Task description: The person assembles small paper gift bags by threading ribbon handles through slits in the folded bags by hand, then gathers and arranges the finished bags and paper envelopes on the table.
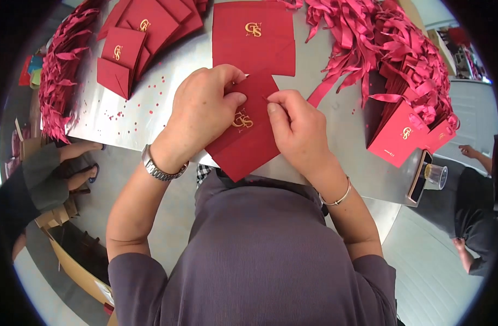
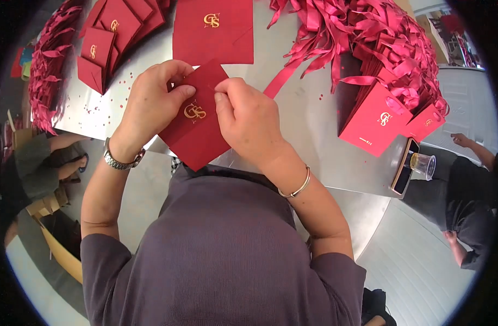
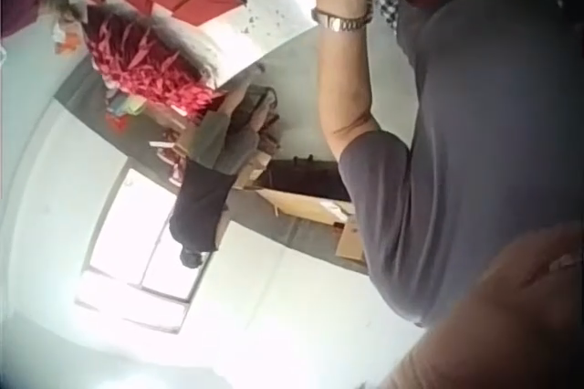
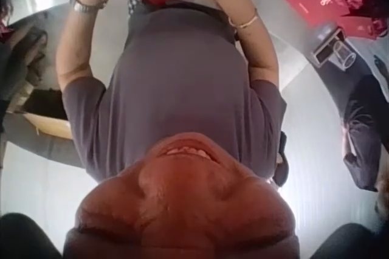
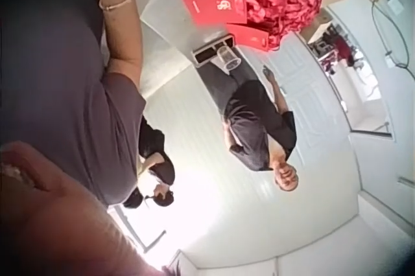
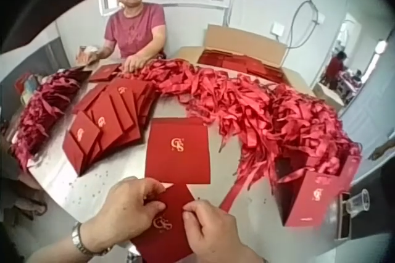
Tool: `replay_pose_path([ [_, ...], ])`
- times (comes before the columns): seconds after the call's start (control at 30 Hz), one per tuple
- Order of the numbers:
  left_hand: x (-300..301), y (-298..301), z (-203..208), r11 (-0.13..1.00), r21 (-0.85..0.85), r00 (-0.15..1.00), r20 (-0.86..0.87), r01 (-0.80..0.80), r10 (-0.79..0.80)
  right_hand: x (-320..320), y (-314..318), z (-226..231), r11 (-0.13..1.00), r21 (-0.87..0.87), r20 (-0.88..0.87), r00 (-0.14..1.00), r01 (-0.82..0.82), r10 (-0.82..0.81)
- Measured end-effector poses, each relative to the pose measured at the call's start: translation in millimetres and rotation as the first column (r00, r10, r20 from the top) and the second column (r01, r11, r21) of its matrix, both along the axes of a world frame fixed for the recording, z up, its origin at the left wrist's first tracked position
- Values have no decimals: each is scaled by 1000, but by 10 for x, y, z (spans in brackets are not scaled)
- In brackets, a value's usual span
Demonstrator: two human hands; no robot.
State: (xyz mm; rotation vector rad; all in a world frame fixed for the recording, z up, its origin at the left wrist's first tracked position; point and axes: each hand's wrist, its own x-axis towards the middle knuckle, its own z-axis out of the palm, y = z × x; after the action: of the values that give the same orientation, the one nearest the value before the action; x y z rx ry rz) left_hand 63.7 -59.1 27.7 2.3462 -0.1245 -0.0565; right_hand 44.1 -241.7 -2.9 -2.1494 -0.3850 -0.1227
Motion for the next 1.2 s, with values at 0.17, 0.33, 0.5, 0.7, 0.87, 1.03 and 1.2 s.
replay_pose_path([
  [0.17,-62,63,-55,996,-69,997,-61,53,-57,-1,116,-47,999,-21,143,989,-29,32],
  [0.33,-164,-21,60,998,11,998,-27,64,-64,-43,85,69,997,-69,101,994,-27,33],
  [0.5,-177,-179,-129,995,-50,990,-104,88,-93,-84,13,-82,997,-48,86,995,63,-59],
  [0.7,-220,-38,-185,975,-150,970,-153,165,-188,-205,38,-33,993,-116,59,998,21,-14],
  [0.87,-24,175,-739,945,-282,982,-40,167,-185,-184,64,160,918,-381,-110,991,-112,76],
  [1.03,-78,6,-269,947,-165,961,50,275,-271,-57,96,172,949,-314,-74,997,-39,17],
  [1.2,-144,-10,-225,968,-117,974,80,222,-214,-135,189,135,915,-403,-26,999,32,-46],
])
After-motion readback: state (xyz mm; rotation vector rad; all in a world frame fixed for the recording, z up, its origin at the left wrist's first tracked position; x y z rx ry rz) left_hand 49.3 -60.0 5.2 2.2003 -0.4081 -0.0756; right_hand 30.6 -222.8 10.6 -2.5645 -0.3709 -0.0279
